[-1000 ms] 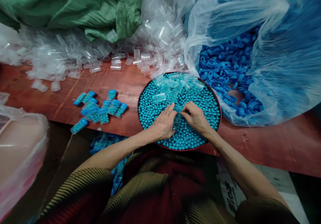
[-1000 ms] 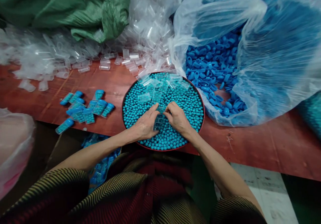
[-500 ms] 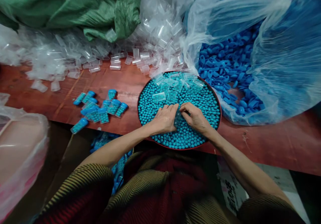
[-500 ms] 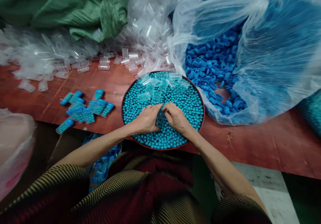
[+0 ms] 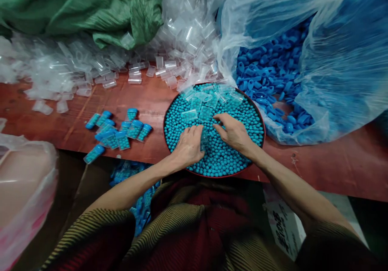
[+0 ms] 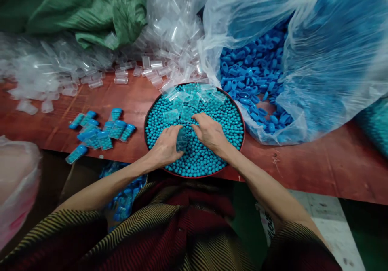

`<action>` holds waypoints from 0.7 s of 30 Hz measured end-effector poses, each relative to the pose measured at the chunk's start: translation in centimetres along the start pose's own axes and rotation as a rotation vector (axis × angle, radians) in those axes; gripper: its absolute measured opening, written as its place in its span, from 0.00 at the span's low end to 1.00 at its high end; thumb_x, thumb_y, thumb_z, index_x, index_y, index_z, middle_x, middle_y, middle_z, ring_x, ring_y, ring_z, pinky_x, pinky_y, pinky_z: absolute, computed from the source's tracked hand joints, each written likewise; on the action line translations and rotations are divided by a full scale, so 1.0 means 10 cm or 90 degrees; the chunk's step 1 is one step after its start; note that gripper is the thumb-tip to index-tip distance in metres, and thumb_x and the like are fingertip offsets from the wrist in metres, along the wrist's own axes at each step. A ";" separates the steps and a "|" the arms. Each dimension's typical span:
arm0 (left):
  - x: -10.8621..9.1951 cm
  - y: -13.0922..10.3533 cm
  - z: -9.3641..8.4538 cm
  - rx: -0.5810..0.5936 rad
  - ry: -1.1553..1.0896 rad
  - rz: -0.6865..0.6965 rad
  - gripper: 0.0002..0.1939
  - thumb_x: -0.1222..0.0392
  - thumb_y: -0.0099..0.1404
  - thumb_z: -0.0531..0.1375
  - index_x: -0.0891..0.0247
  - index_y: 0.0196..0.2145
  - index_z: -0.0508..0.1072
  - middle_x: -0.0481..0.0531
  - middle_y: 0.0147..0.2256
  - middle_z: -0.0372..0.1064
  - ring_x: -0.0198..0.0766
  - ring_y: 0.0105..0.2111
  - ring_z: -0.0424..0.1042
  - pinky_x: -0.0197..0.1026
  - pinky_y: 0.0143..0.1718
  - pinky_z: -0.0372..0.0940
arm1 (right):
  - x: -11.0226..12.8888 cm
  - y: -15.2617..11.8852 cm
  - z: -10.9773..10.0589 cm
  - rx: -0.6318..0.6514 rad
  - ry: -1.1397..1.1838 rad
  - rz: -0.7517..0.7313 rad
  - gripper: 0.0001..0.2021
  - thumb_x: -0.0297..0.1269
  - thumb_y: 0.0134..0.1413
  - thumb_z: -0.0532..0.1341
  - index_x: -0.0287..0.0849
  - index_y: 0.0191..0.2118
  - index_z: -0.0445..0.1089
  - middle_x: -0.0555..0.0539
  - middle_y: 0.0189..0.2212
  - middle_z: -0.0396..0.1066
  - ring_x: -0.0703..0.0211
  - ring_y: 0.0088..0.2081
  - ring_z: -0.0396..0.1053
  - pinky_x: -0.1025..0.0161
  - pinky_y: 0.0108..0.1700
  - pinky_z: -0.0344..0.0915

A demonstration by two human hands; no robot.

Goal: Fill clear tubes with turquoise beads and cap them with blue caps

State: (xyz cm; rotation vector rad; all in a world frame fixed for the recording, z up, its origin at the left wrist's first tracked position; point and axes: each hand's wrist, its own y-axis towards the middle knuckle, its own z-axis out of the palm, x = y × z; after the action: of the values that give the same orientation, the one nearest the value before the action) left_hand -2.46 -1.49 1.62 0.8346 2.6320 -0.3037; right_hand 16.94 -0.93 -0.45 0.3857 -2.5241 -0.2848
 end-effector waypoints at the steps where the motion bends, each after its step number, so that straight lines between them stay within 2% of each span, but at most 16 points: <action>1: 0.00 0.00 0.00 0.008 0.022 -0.005 0.37 0.63 0.51 0.61 0.69 0.57 0.53 0.63 0.52 0.60 0.54 0.53 0.60 0.54 0.52 0.60 | 0.03 0.09 0.06 0.030 -0.032 -0.002 0.10 0.34 0.58 0.56 0.43 0.45 0.67 0.42 0.41 0.72 0.51 0.41 0.70 0.58 0.42 0.65; 3: -0.01 0.01 -0.01 0.028 0.065 -0.020 0.37 0.61 0.51 0.61 0.70 0.57 0.53 0.64 0.53 0.60 0.55 0.52 0.60 0.54 0.51 0.61 | 0.07 0.28 0.17 0.091 -0.083 -0.017 0.11 0.32 0.58 0.55 0.42 0.46 0.67 0.42 0.41 0.72 0.50 0.42 0.69 0.58 0.41 0.65; 5: -0.03 0.03 -0.01 0.046 0.096 -0.029 0.37 0.59 0.51 0.61 0.70 0.56 0.55 0.63 0.52 0.61 0.54 0.50 0.61 0.53 0.50 0.61 | 0.08 0.44 0.21 0.114 -0.109 -0.030 0.12 0.30 0.57 0.54 0.42 0.47 0.68 0.42 0.42 0.71 0.50 0.43 0.69 0.58 0.41 0.65; 8: -0.05 0.05 -0.04 0.060 0.124 -0.029 0.31 0.60 0.52 0.59 0.69 0.53 0.59 0.62 0.49 0.63 0.53 0.48 0.63 0.51 0.47 0.63 | 0.02 0.50 0.13 0.068 -0.079 -0.028 0.13 0.31 0.58 0.54 0.41 0.48 0.68 0.42 0.42 0.71 0.51 0.44 0.69 0.59 0.43 0.65; 12: -0.03 0.07 -0.10 0.085 0.134 -0.058 0.24 0.64 0.52 0.58 0.69 0.48 0.61 0.62 0.46 0.64 0.52 0.44 0.65 0.50 0.44 0.64 | -0.19 0.21 -0.12 -0.034 -0.051 0.041 0.10 0.35 0.60 0.52 0.41 0.40 0.70 0.43 0.36 0.72 0.52 0.41 0.69 0.57 0.47 0.64; 14: -0.01 0.09 -0.12 0.102 0.136 -0.074 0.23 0.64 0.51 0.58 0.68 0.46 0.62 0.62 0.45 0.64 0.52 0.43 0.65 0.50 0.42 0.64 | -0.33 0.01 -0.18 -0.061 -0.106 0.102 0.11 0.36 0.59 0.52 0.40 0.40 0.70 0.40 0.38 0.71 0.48 0.44 0.67 0.53 0.48 0.63; 17: 0.03 0.16 -0.14 0.129 0.144 -0.101 0.23 0.64 0.51 0.59 0.68 0.45 0.61 0.62 0.45 0.63 0.52 0.43 0.65 0.49 0.42 0.64 | -0.48 -0.16 -0.12 -0.034 -0.185 0.180 0.13 0.36 0.57 0.53 0.36 0.44 0.69 0.33 0.45 0.68 0.42 0.49 0.63 0.48 0.51 0.60; 21: 0.07 0.25 -0.14 0.165 0.147 -0.124 0.26 0.61 0.50 0.60 0.67 0.47 0.60 0.62 0.46 0.62 0.53 0.46 0.65 0.49 0.43 0.64 | -0.56 -0.11 0.11 -0.037 -0.179 0.238 0.16 0.35 0.57 0.51 0.35 0.46 0.68 0.32 0.48 0.67 0.43 0.50 0.62 0.47 0.52 0.59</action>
State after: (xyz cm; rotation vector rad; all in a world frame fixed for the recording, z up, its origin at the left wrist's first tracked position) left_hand -1.88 1.32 2.35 0.7286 2.9410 -0.6483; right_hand 21.05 0.00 -4.48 -0.1634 -2.7871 -0.2787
